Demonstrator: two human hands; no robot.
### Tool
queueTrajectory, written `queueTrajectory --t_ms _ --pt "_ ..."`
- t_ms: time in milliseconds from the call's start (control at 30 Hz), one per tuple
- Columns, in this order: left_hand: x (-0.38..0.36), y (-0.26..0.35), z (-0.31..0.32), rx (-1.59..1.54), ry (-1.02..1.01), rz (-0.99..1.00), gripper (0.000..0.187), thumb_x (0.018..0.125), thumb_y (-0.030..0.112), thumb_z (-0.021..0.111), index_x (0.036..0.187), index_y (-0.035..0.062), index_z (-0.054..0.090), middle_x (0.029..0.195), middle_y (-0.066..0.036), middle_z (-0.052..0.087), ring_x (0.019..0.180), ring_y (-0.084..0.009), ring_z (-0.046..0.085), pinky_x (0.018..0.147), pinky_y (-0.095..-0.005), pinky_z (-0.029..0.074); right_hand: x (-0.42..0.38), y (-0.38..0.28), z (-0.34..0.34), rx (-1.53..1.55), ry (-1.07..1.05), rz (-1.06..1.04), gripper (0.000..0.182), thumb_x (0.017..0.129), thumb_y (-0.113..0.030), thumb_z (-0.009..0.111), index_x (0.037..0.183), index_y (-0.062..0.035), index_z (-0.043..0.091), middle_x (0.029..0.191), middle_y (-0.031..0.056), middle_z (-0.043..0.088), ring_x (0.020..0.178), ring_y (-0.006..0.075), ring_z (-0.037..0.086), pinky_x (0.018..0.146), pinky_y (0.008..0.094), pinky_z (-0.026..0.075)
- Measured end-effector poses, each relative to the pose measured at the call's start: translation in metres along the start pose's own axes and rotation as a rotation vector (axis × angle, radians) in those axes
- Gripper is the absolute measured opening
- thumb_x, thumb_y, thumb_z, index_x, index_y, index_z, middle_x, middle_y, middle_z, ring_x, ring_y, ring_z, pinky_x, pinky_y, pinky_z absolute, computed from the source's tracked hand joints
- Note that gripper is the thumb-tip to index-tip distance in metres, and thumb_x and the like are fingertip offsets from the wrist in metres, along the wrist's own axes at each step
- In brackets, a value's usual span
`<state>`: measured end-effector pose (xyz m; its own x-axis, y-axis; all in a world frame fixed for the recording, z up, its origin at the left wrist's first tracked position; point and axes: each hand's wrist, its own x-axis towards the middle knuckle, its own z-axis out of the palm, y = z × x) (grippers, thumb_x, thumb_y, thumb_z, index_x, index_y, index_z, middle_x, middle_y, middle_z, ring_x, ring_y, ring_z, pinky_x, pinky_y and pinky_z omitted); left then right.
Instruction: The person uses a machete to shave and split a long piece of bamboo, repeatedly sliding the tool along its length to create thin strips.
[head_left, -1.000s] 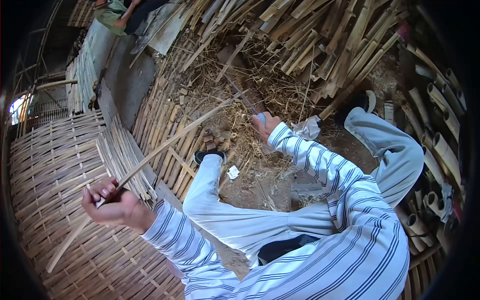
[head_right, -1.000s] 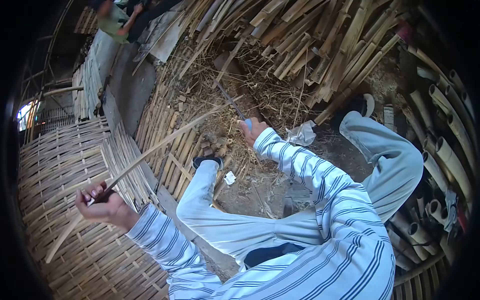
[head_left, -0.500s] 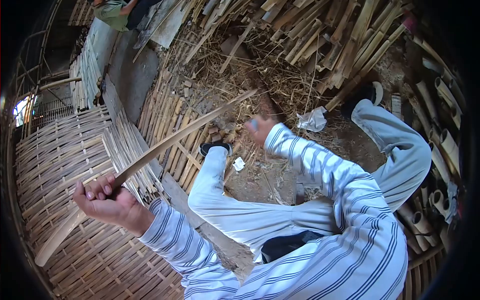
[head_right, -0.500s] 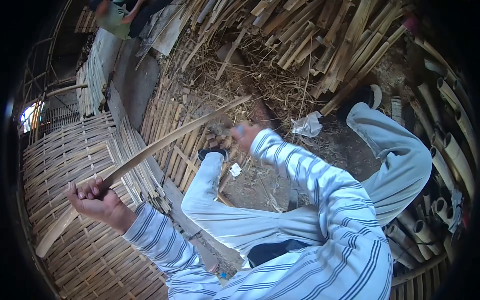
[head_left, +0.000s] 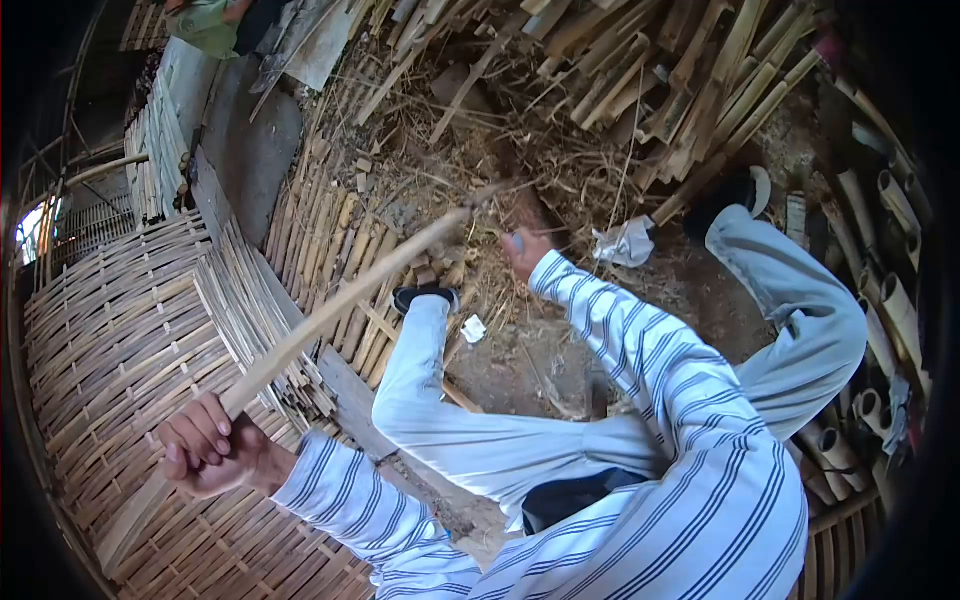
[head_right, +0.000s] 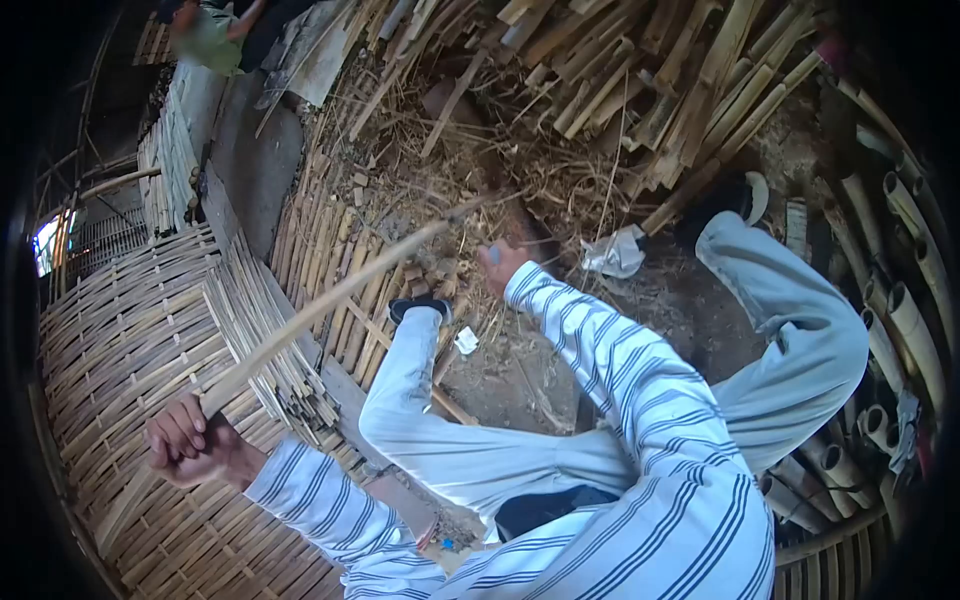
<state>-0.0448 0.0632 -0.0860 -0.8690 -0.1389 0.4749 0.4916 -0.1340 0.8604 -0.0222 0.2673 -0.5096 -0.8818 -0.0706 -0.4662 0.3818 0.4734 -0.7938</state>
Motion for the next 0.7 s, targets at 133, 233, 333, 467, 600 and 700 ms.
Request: queueTrajectory --t_ms 133,233,333,467,600,700 --pt "-0.004 0.001 -0.014 -0.051 -0.052 -0.05 0.029 0.08 0.013 0.046 0.055 0.0164 0.033 0.042 0.004 0.029 0.038 -0.0076 0.029 0.045 -0.024 0.033 0.006 -0.004 -0.021 -0.002 -0.041 0.005 0.046 0.09 -0.048 0.045 0.106 -0.0044 0.048 0.079 0.0331 0.059 0.079 0.0478 0.059 0.069 0.0545 0.047" --pt "-0.006 0.003 -0.001 -0.028 -0.037 -0.038 0.028 0.079 0.013 0.047 0.056 0.0159 0.033 0.042 0.004 0.028 0.038 -0.0078 0.028 0.044 -0.0241 0.033 -0.005 -0.015 -0.002 -0.026 0.078 -0.004 0.041 0.09 -0.043 0.049 0.104 -0.0038 0.048 0.07 0.029 0.059 0.069 0.0462 0.06 0.058 0.0519 0.049" --pt "-0.009 0.001 0.014 -0.021 -0.007 -0.007 0.027 0.078 0.014 0.047 0.056 0.0159 0.032 0.042 0.004 0.026 0.036 -0.0077 0.025 0.043 -0.024 0.032 -0.054 -0.077 -0.035 0.053 0.074 -0.26 0.037 0.09 -0.039 0.051 0.104 -0.005 0.047 0.059 0.0247 0.058 0.059 0.0411 0.061 0.051 0.0491 0.049" --pt "-0.007 0.003 0.014 0.0 -0.029 -0.027 0.029 0.077 0.013 0.047 0.054 0.0163 0.031 0.042 0.004 0.025 0.035 -0.0078 0.024 0.042 -0.0236 0.032 -0.055 -0.095 -0.048 0.013 -0.117 -0.233 0.037 0.091 -0.039 0.049 0.105 -0.0054 0.046 0.062 0.0245 0.059 0.061 0.0373 0.064 0.053 0.0481 0.05" --pt "-0.007 0.008 -0.002 0.024 0.052 -0.043 0.03 0.077 0.013 0.048 0.053 0.0164 0.03 0.042 0.003 0.025 0.035 -0.0084 0.024 0.042 -0.0235 0.032 0.024 0.007 0.019 -0.161 0.035 0.016 0.043 0.092 -0.046 0.041 0.106 -0.0061 0.049 0.076 0.0259 0.062 0.074 0.0427 0.063 0.064 0.0496 0.051" --pt "-0.006 0.005 -0.008 0.04 0.103 -0.035 0.03 0.077 0.013 0.048 0.053 0.0162 0.03 0.041 0.003 0.026 0.035 -0.0086 0.023 0.042 -0.0231 0.032 0.039 0.036 0.043 -0.183 0.16 -0.135 0.036 0.092 -0.042 0.044 0.1 -0.0072 0.049 0.066 0.0248 0.06 0.065 0.043 0.062 0.056 0.0497 0.05"
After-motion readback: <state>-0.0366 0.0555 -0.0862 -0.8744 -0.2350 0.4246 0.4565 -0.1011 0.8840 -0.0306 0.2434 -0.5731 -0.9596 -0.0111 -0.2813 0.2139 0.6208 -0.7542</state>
